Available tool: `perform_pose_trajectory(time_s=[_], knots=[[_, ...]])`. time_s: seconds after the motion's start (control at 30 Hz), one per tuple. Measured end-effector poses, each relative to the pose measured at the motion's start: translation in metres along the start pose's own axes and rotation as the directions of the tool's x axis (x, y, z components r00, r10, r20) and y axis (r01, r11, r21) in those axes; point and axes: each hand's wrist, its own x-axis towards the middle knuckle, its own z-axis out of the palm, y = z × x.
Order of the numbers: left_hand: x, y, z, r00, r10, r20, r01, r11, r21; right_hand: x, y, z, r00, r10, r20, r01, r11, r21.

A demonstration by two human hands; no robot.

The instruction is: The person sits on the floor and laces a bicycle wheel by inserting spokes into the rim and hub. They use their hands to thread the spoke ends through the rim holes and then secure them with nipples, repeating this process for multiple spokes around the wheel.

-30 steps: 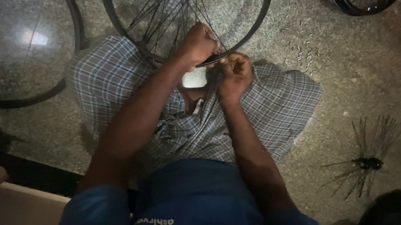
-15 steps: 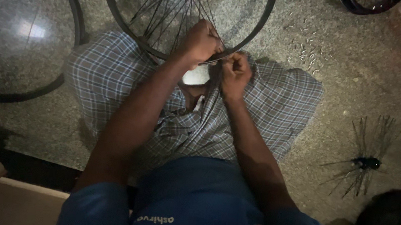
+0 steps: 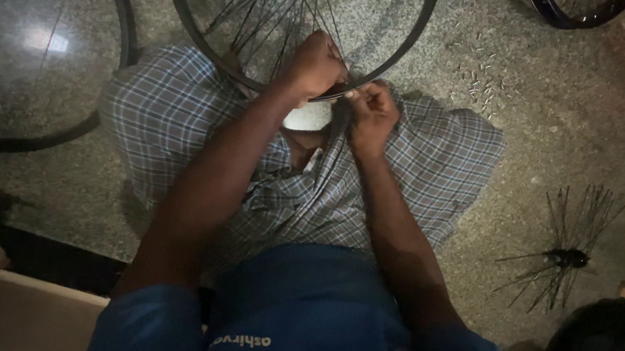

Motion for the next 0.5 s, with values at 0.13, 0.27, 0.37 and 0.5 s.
perform_pose_trajectory(time_s=[0.13, 0.27, 0.37, 0.5], knots=[[-0.005, 0.006, -0.007, 0.968, 0.247, -0.053, -0.206, 0.892, 0.403, 0.004, 0.016, -0.001, 0.998, 0.07, -0.003, -0.069, 0.994, 0.082], [-0.014, 0.013, -0.007, 0.955, 0.292, -0.053, -0.248, 0.881, 0.402, 0.005, 0.014, -0.001, 0.999, 0.038, -0.024, -0.037, 0.999, 0.032], [-0.007, 0.019, -0.01, 0.903, 0.398, 0.16, -0.419, 0.737, 0.53, 0.008, 0.01, 0.0, 0.999, 0.023, -0.046, -0.024, 1.0, -0.012], [-0.021, 0.04, -0.017, 0.944, 0.007, 0.33, -0.102, 0.957, 0.271, 0.002, 0.002, -0.004, 0.998, 0.002, -0.066, -0.006, 0.998, -0.063]])
